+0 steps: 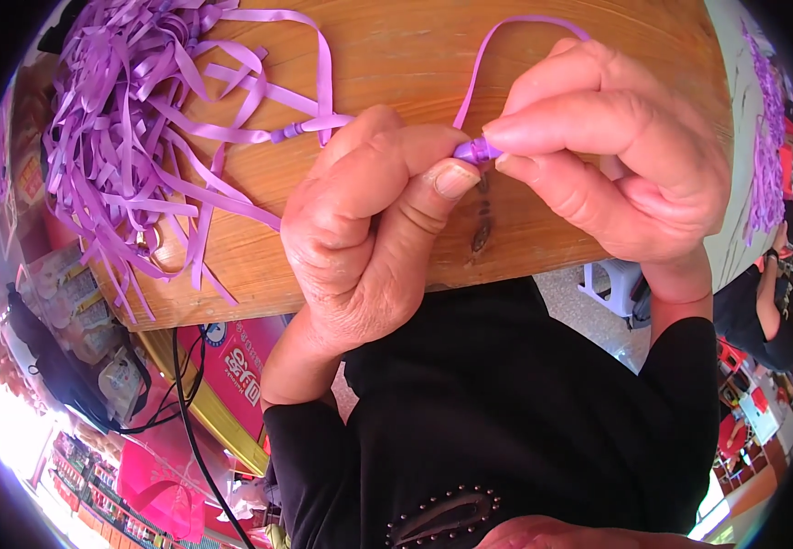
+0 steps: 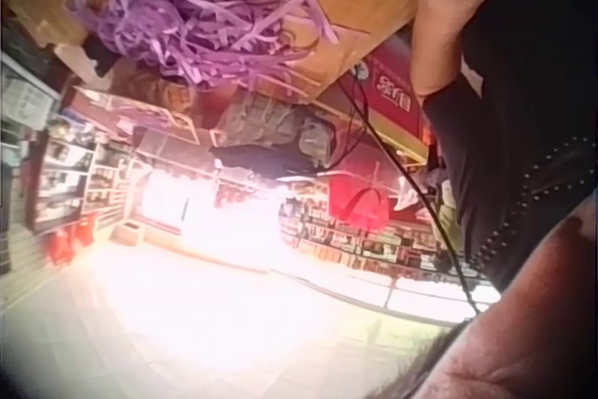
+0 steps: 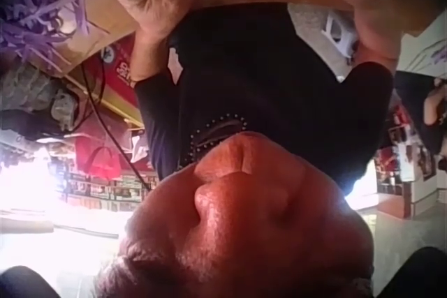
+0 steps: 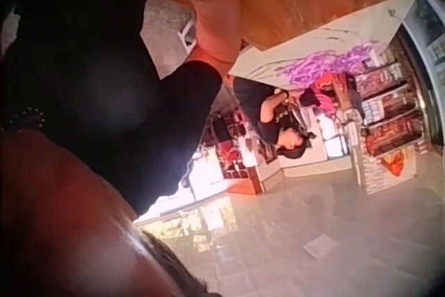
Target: The person ties knots in purple ribbons by hand, pulling each ribbon taut before picking up another from a pile to repeat the process.
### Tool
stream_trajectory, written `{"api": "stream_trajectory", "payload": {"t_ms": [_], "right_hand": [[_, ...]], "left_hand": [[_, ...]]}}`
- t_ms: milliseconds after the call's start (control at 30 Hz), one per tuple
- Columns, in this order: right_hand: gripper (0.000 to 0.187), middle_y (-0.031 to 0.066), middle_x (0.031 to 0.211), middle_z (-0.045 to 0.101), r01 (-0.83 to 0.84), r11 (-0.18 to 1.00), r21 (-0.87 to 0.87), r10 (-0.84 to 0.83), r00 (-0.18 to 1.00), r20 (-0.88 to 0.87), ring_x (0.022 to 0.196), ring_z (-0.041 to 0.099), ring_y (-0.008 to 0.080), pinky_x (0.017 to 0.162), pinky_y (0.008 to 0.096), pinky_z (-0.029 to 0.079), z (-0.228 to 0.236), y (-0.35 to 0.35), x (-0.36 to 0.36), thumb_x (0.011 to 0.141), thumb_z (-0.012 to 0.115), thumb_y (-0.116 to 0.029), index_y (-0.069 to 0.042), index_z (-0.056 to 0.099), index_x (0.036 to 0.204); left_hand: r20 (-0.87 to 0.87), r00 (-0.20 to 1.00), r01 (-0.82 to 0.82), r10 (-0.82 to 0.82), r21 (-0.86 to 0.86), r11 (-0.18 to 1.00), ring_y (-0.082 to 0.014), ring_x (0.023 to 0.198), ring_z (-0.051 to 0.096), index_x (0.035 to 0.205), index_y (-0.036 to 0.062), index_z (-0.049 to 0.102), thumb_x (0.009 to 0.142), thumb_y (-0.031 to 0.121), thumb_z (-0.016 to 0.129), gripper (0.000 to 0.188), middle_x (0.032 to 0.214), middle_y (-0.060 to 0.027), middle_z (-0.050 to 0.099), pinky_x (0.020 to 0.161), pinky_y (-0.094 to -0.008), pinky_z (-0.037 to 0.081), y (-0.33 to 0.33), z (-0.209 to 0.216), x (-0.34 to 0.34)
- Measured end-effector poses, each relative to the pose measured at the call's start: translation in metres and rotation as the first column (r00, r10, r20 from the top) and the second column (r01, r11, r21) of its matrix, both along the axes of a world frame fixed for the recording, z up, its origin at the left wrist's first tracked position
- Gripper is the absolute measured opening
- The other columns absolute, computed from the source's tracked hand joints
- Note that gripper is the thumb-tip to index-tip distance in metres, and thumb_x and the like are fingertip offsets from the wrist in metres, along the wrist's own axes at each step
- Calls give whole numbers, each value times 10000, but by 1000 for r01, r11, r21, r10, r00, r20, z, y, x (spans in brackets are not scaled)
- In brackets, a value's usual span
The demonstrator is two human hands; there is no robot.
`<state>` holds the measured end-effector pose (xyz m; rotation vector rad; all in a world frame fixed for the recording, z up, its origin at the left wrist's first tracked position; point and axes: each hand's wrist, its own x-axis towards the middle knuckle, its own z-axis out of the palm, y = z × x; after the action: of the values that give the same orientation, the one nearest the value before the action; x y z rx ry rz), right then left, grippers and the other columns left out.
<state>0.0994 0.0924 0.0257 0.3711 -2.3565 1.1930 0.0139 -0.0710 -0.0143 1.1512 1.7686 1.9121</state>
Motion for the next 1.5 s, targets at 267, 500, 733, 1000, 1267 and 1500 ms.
{"api": "stream_trajectory", "payload": {"t_ms": [267,500,733,1000,1267,1500], "right_hand": [[221,146,794,589,-18,999,46,11,990,143,617,540,166,545,257,416,14,0,5,701,640,126,48,614,906],[213,121,791,582,-27,996,88,-4,943,332,650,550,177,541,251,421,21,7,8,693,626,129,18,627,875],[201,122,796,592,-90,993,-80,110,950,294,625,540,164,527,246,406,8,9,1,691,632,125,21,631,863],[244,131,782,606,-121,992,28,119,991,58,667,582,192,565,251,438,-3,14,-7,723,687,23,67,620,954],[267,150,787,608,-105,992,71,96,987,126,675,591,206,560,264,457,0,12,-4,718,683,21,95,620,966],[240,138,739,569,-124,984,128,122,992,23,589,528,185,506,255,404,-1,13,-5,694,698,21,94,624,911]], "left_hand": [[-101,995,-13,8,-53,999,-148,557,458,848,-11,642,729,-47,684,132,652,-49,521,499,-250,375,0,-1,2],[-341,940,-32,-10,-115,993,-165,508,444,830,-8,632,679,-35,712,173,626,-58,453,446,-260,361,4,2,3],[-100,994,39,-48,-88,995,-126,488,447,827,-10,637,726,-52,678,117,612,-42,465,434,-243,359,3,3,3],[190,978,82,-82,6,997,-87,498,470,839,-21,628,825,-19,616,18,611,-29,514,448,-222,351,2,2,4],[399,910,154,-109,-82,985,-69,638,468,898,-15,616,886,136,582,155,779,-28,577,561,-190,357,-7,6,6],[-40,998,42,-45,-66,997,-116,493,443,844,-28,620,771,-55,658,86,624,-48,488,445,-236,349,-1,-2,4]]}}
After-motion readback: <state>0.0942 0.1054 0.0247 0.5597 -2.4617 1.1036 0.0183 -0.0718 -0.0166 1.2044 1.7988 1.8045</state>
